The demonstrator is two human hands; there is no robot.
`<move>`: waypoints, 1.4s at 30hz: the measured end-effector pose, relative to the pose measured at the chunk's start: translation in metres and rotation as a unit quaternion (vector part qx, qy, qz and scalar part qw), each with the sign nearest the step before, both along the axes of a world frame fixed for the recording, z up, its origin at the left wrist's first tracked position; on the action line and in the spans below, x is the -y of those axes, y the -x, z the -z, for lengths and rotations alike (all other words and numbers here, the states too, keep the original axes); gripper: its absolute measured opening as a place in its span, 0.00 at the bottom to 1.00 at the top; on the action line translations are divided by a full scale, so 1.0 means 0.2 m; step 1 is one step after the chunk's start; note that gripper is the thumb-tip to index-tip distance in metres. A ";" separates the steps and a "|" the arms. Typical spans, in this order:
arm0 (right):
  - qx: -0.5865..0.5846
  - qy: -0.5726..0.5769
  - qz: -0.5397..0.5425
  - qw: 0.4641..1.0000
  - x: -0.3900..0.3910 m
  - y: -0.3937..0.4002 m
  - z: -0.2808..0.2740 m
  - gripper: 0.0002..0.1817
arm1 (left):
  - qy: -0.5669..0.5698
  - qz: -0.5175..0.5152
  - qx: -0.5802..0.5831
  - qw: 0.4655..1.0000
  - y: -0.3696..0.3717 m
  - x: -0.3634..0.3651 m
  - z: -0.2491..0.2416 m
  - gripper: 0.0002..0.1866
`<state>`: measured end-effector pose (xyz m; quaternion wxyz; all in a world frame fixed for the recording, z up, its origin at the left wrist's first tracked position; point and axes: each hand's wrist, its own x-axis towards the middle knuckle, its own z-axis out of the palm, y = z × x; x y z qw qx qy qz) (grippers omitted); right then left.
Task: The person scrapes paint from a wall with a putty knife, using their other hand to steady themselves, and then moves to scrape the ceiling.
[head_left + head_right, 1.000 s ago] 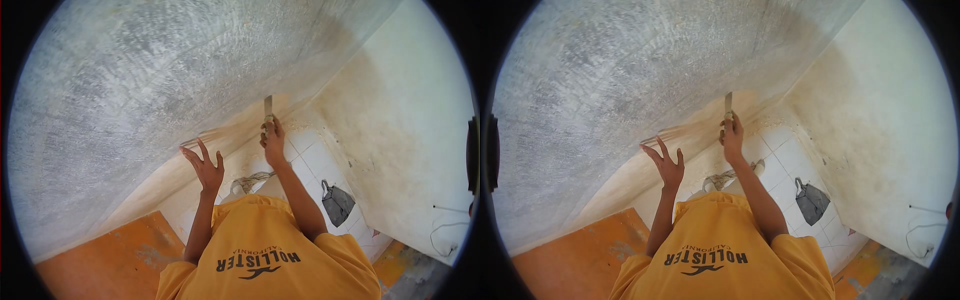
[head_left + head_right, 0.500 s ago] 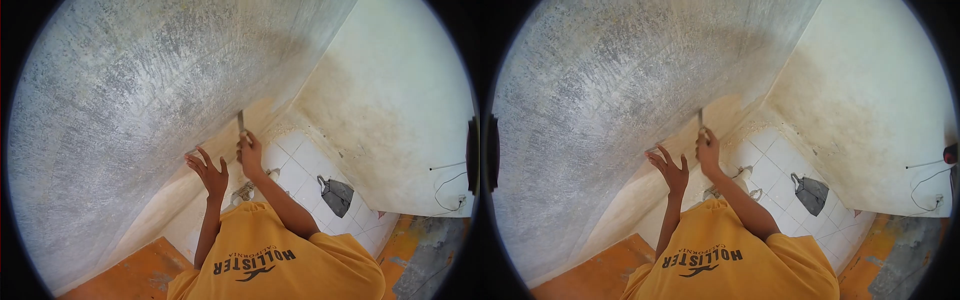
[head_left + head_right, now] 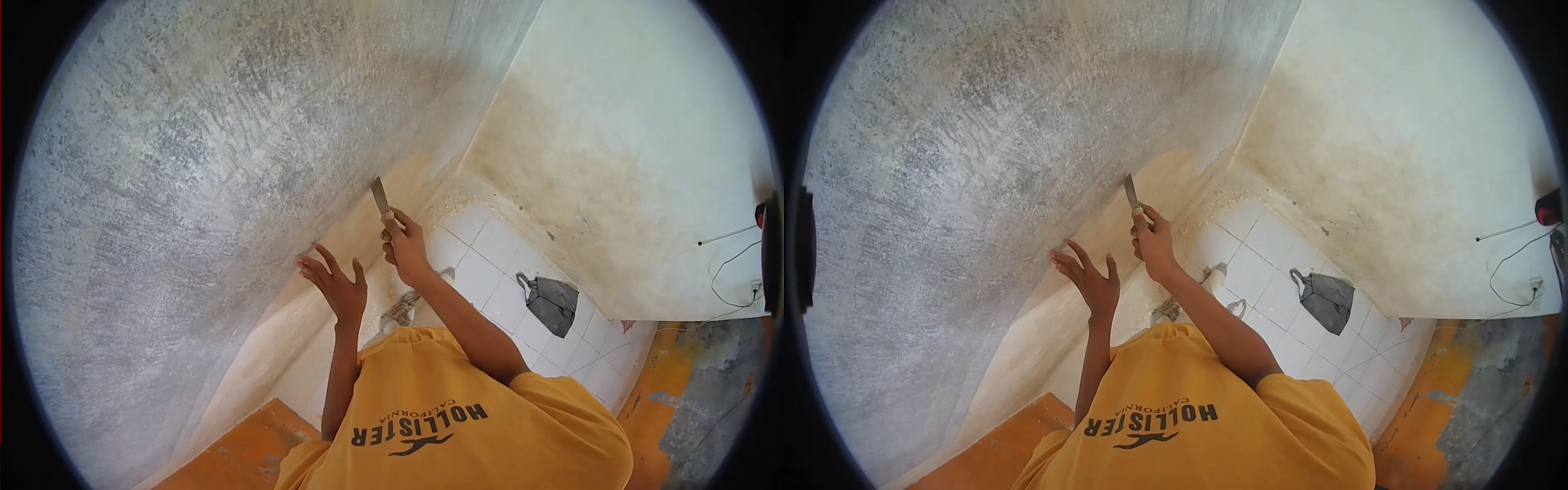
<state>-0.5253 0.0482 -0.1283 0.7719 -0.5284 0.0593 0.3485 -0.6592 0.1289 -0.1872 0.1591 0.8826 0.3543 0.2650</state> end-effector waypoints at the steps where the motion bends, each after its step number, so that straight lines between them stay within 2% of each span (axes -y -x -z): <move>1: -0.004 -0.004 -0.004 1.000 -0.01 0.01 -0.01 0.20 | -0.005 -0.003 -0.001 1.000 -0.01 -0.01 0.00 0.49; 4: 0.013 -0.030 0.011 0.999 -0.02 -0.12 0.05 0.21 | 0.001 0.008 0.003 1.000 0.01 0.00 -0.02 0.49; 7: 0.033 0.030 0.004 0.999 -0.01 0.01 -0.01 0.22 | 0.002 0.009 0.002 1.000 0.01 0.00 -0.02 0.49; 10: 0.024 0.028 0.046 0.998 -0.05 -0.07 0.06 0.22 | -0.001 0.006 -0.005 1.000 0.01 0.00 -0.02 0.49; 13: 0.041 0.008 -0.001 0.999 0.01 -0.13 0.05 0.24 | -0.001 0.013 -0.005 1.000 0.02 0.00 -0.01 0.49; 14: 0.029 0.027 0.017 0.999 0.00 -0.08 0.04 0.22 | -0.002 0.014 -0.008 1.000 0.03 0.00 -0.01 0.49; 17: 0.029 0.004 -0.035 0.999 0.03 -0.01 -0.02 0.21 | -0.012 0.018 -0.007 1.000 0.01 -0.02 -0.01 0.49; 20: 0.034 0.018 -0.051 0.998 0.09 -0.08 0.05 0.20 | -0.005 0.018 -0.010 1.000 0.04 0.01 -0.01 0.48; 23: 0.068 0.043 0.015 0.997 0.08 -0.07 0.03 0.20 | 0.001 0.015 -0.007 1.000 0.03 0.02 -0.01 0.46; 26: 0.082 0.037 -0.018 0.996 0.03 -0.03 0.03 0.23 | 0.002 0.017 -0.020 1.000 0.03 0.02 -0.02 0.47; 29: 0.088 0.039 0.052 0.994 -0.04 -0.17 0.12 0.23 | 0.007 0.017 -0.030 0.999 0.05 0.03 -0.01 0.49; 33: 0.133 0.099 0.037 0.985 -0.06 -0.03 0.10 0.21 | 0.000 0.024 -0.031 0.999 0.05 0.01 -0.01 0.49; 36: 0.106 0.104 0.064 0.987 -0.07 -0.10 0.13 0.22 | 0.002 0.024 -0.025 0.999 0.03 0.00 0.00 0.49; 39: 0.087 0.049 0.026 0.995 0.01 -0.25 0.10 0.18 | -0.005 0.023 -0.022 0.999 0.04 0.03 0.01 0.47; 42: 0.080 0.055 0.013 0.995 0.02 -0.11 0.04 0.16 | -0.014 0.021 -0.023 0.999 0.02 0.02 0.02 0.47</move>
